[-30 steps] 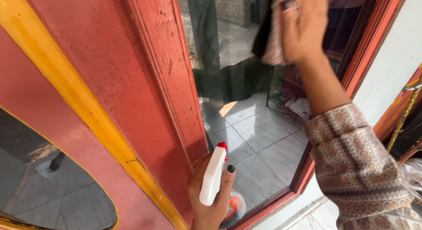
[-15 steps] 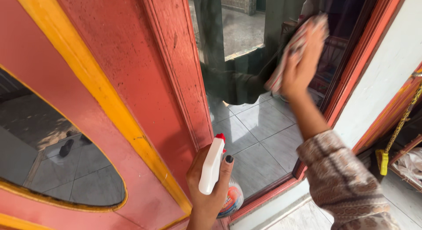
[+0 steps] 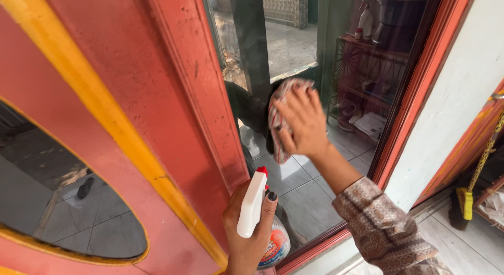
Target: The person sprays a glass door with a cleaning solution and wipes it with a cloth. They repeatedly spray and wipe different sections of the glass surface to clean it.
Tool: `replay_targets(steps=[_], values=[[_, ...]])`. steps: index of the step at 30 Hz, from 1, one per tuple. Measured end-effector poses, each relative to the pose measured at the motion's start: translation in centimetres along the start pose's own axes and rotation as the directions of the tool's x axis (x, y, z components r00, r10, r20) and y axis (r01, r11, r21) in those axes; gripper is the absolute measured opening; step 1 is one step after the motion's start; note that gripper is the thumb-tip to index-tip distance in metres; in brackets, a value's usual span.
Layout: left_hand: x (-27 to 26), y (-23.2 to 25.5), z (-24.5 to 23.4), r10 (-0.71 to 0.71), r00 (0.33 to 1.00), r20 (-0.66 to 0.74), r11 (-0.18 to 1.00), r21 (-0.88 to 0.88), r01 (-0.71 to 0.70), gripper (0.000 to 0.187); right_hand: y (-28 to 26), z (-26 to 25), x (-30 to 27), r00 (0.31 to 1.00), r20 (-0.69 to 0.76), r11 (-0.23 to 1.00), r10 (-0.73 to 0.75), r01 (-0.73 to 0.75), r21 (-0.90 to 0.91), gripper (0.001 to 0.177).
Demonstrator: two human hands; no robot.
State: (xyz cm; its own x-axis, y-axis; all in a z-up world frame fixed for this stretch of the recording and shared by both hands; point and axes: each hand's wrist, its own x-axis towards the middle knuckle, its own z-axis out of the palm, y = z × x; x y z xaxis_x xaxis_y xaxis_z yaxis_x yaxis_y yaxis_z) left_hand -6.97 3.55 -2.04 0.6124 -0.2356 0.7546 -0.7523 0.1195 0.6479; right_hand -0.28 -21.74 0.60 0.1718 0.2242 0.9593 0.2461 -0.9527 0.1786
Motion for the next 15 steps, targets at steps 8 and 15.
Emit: replay_targets(steps=[8,15], values=[[2.7,-1.0,4.3,0.014,0.999,-0.052,1.0,0.004,-0.014,0.028,10.2,-4.2,6.6,0.987,-0.148,0.996,0.068,-0.075,-0.039,0.054],[3.9,-1.5,6.8,0.02,0.998,-0.057,0.999,0.031,-0.018,0.028,20.0,-6.8,6.8,0.949,-0.222,0.973,0.224,-0.23,0.0,0.058]])
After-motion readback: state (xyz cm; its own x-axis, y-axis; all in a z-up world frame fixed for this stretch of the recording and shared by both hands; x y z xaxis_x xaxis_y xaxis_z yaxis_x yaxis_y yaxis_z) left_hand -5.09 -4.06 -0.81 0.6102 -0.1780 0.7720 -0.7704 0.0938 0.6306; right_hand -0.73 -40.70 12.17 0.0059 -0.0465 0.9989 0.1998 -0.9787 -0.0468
